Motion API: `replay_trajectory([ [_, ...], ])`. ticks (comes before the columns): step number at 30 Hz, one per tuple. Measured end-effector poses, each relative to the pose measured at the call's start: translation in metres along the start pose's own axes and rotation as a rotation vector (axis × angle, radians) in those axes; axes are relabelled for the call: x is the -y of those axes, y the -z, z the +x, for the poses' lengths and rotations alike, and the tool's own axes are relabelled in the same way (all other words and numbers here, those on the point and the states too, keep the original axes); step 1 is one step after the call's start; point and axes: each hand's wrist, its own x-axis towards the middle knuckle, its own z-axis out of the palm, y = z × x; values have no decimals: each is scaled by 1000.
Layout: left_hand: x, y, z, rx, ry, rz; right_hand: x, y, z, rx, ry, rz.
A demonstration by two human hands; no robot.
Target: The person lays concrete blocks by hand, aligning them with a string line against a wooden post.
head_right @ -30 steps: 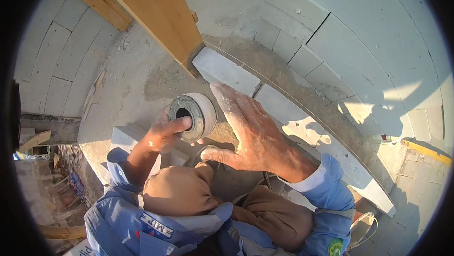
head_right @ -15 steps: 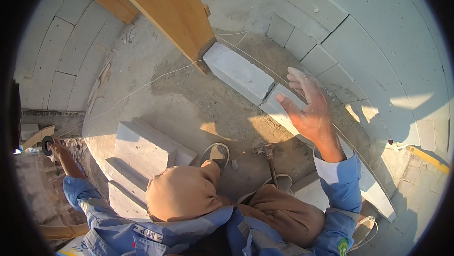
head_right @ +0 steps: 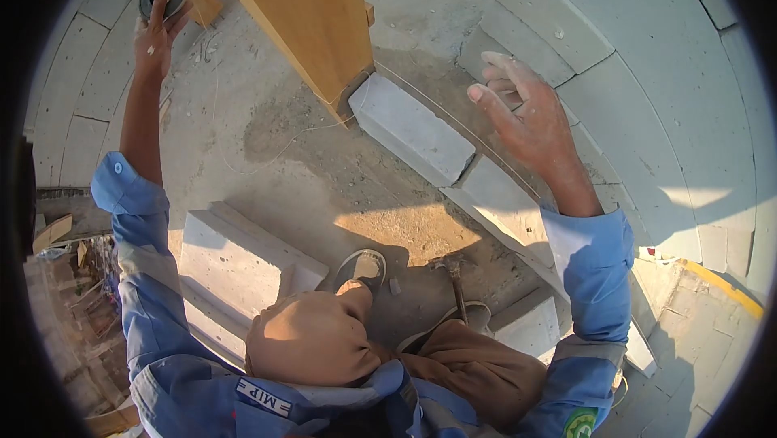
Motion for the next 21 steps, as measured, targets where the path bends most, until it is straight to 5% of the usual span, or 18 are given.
replay_trajectory([
  [6,-30,-121,30,597,74,29,34,10,120,-163,193,216],
  [8,-37,-148,7,850,63,127,44,14,160,41,190,574],
  [13,-41,-194,-39,1311,-61,315,94,-11,183,113,100,589],
  [17,-38,-175,-47,1255,-78,362,86,10,157,-149,14,405],
  [21,-24,-120,-48,766,35,250,14,96,80,-236,33,680],
])
